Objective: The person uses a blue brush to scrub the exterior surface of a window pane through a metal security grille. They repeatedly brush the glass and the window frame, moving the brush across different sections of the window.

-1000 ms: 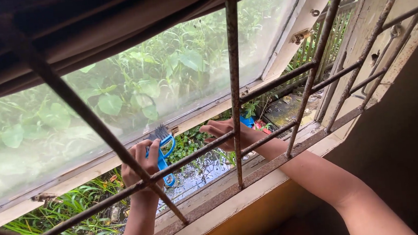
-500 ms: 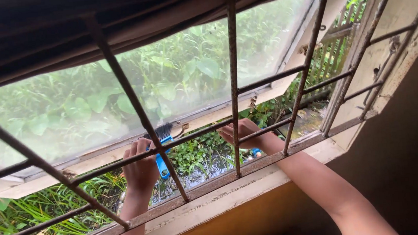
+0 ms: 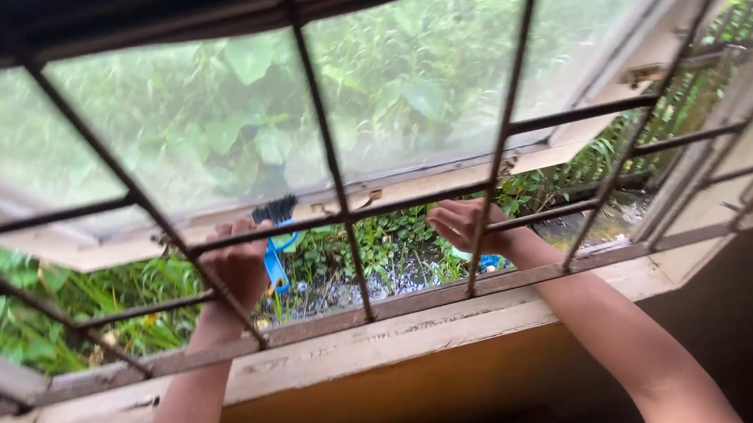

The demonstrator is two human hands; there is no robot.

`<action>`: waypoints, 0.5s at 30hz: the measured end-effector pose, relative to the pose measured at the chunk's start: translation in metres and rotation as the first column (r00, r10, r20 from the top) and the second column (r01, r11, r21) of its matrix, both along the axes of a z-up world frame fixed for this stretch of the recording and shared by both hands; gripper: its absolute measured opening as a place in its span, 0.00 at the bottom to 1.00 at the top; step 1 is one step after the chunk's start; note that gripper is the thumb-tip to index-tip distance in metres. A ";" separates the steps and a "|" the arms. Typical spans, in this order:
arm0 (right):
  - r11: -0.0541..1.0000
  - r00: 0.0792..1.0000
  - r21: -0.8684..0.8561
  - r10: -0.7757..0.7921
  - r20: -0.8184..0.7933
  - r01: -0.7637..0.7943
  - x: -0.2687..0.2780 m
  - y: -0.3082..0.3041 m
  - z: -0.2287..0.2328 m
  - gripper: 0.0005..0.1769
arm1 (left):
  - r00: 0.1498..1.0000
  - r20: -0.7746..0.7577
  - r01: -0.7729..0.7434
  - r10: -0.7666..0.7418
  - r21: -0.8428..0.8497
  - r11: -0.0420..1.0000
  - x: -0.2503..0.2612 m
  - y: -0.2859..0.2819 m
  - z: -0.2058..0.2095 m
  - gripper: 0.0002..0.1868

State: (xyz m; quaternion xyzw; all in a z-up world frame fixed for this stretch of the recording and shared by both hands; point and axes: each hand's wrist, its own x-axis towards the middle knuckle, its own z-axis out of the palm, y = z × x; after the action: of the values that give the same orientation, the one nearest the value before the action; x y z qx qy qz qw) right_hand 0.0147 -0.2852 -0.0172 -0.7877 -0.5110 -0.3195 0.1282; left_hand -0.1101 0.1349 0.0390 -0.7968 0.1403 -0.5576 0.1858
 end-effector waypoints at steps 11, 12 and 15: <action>0.958 0.970 -0.283 0.115 0.212 -0.051 -0.040 0.063 0.004 0.03 | 0.993 -0.056 -0.113 0.108 -0.086 0.990 -0.029 0.111 -0.011 0.03; 0.946 0.966 -0.320 0.136 0.222 -0.060 -0.043 0.069 0.001 0.03 | 0.992 -0.076 -0.107 0.100 -0.096 0.990 -0.026 0.123 -0.017 0.04; 0.932 0.958 -0.352 0.176 0.226 -0.088 -0.030 0.082 -0.015 0.05 | 0.988 -0.113 -0.126 0.107 -0.179 0.976 -0.034 0.142 -0.022 0.07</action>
State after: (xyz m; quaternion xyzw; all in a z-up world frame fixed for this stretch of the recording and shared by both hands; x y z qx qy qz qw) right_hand -0.0149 -0.2029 -0.0322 -0.7140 -0.6225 -0.3159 -0.0540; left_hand -0.1437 0.2772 0.0172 -0.8450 0.0501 -0.5148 0.1357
